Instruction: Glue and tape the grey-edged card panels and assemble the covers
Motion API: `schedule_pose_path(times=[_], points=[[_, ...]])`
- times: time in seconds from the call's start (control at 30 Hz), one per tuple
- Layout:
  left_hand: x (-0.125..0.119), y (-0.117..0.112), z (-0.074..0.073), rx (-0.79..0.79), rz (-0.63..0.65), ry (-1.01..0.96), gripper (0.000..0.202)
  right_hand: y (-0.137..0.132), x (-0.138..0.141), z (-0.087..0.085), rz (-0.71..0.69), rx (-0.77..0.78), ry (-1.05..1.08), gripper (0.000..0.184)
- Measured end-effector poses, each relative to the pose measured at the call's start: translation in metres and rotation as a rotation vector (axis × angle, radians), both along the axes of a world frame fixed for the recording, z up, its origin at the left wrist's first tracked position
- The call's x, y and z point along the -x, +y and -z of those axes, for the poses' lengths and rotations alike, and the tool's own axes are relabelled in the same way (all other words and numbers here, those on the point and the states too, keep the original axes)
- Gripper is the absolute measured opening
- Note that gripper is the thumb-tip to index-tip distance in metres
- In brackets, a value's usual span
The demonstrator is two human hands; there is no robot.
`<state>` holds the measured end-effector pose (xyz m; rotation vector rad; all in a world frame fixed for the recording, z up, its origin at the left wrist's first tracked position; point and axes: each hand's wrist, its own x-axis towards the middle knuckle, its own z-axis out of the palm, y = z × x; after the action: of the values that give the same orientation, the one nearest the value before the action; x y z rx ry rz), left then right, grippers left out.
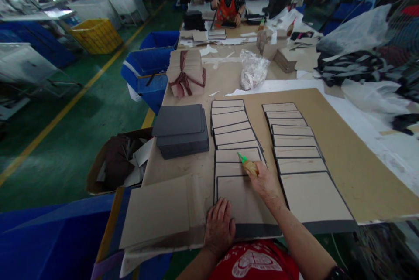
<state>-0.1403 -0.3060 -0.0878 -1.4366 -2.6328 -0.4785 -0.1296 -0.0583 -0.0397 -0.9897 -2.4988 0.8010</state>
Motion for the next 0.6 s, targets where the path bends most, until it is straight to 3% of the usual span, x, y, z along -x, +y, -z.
schedule_pose_path(times=[0.4,0.6], points=[[-0.001,-0.001,0.003,-0.031,-0.004,-0.013,0.049,-0.039,0.045,-0.008,-0.159,0.000,-0.007,0.017],[-0.003,-0.002,0.008,-0.044,-0.012,-0.037,0.051,-0.039,0.045,-0.009,-0.151,0.054,0.005,0.017]])
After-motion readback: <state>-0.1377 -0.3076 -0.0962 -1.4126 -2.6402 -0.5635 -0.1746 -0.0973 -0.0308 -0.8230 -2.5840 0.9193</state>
